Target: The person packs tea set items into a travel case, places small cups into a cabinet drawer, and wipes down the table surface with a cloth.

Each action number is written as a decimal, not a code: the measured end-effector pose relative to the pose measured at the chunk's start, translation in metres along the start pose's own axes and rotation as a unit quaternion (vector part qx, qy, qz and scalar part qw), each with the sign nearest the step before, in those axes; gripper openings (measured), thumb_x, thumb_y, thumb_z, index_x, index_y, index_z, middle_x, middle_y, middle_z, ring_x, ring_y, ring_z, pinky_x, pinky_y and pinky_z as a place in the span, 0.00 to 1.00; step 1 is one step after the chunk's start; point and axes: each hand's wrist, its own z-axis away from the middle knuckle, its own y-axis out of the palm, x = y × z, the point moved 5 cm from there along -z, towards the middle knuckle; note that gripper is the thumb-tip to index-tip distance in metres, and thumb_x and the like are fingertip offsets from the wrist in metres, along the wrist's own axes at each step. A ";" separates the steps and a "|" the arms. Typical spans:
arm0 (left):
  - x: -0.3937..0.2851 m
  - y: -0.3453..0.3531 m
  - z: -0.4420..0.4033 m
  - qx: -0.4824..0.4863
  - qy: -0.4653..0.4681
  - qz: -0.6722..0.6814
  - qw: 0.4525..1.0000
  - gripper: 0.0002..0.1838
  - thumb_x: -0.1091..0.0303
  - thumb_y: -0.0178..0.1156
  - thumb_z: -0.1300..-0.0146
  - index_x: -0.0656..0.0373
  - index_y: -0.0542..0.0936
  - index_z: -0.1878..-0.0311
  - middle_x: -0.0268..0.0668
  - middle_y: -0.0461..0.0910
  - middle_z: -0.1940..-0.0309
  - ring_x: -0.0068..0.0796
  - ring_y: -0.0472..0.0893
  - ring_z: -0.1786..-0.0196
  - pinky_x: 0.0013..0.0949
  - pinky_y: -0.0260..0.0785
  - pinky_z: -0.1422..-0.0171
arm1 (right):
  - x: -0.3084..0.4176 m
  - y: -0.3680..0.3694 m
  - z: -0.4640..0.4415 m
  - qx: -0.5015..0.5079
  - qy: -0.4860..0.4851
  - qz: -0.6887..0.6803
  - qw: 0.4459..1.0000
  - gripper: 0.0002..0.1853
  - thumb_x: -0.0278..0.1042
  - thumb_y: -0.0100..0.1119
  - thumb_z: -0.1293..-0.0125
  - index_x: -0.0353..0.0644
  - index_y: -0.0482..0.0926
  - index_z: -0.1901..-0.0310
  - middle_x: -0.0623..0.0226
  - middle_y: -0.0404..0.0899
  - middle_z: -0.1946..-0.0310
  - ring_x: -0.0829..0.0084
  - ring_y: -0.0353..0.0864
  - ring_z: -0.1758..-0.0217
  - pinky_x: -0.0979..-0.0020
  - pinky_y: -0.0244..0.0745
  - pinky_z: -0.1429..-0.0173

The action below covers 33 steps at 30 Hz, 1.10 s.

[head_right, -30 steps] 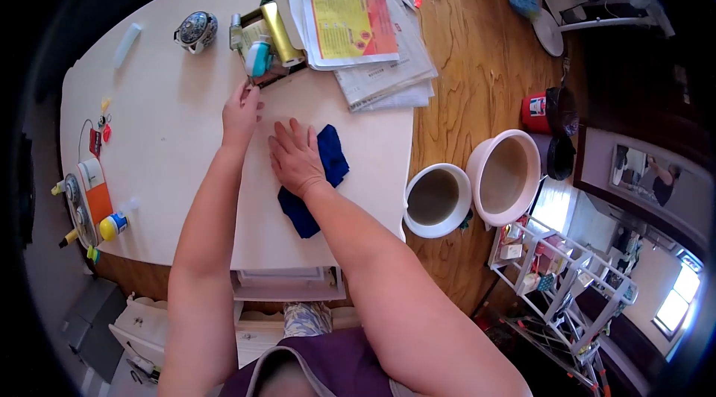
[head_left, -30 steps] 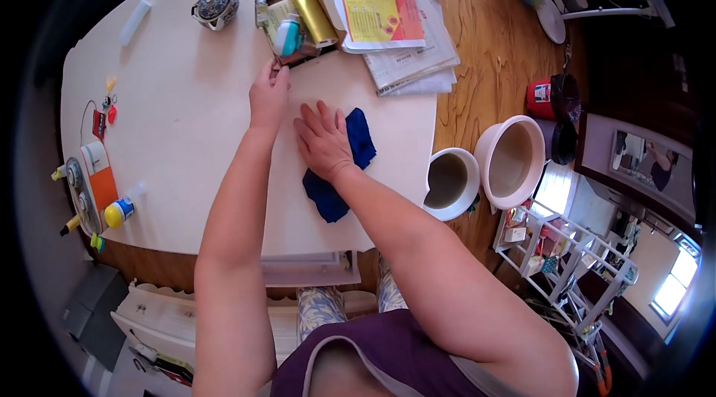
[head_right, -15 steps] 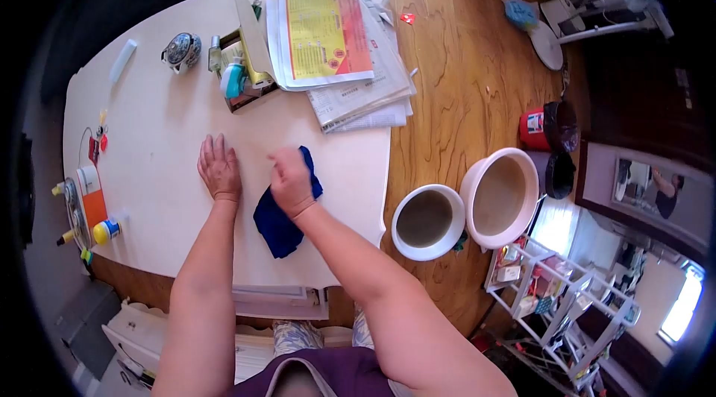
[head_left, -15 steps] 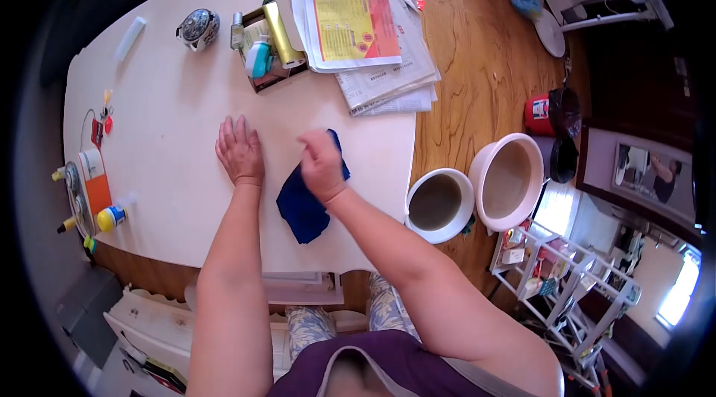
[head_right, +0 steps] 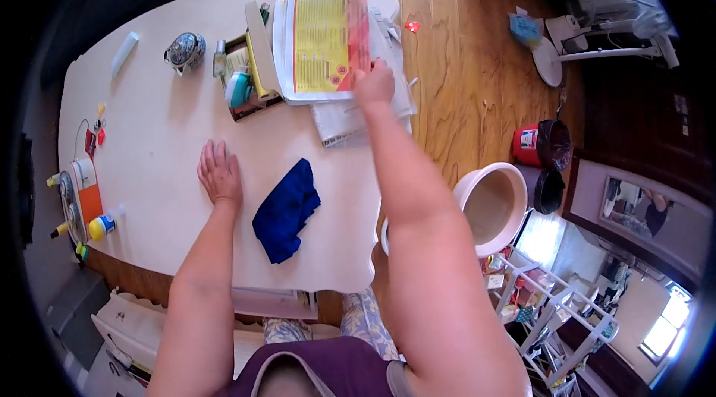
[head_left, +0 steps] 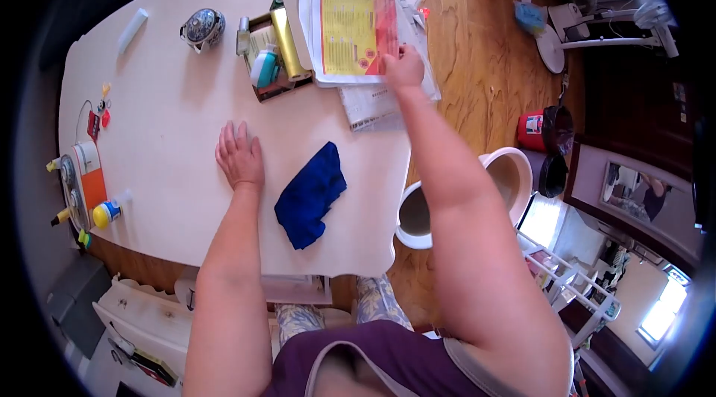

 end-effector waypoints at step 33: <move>-0.009 0.000 -0.009 -0.045 0.001 0.079 0.996 0.26 0.54 0.59 0.41 0.47 0.70 0.40 0.40 0.61 0.35 0.40 0.57 0.30 0.51 0.45 0.29 | 0.017 -0.185 0.153 0.234 -0.057 -0.485 0.841 0.39 0.20 0.52 0.43 0.35 0.49 0.30 0.53 0.58 0.32 0.55 0.64 0.32 0.61 0.56 0.27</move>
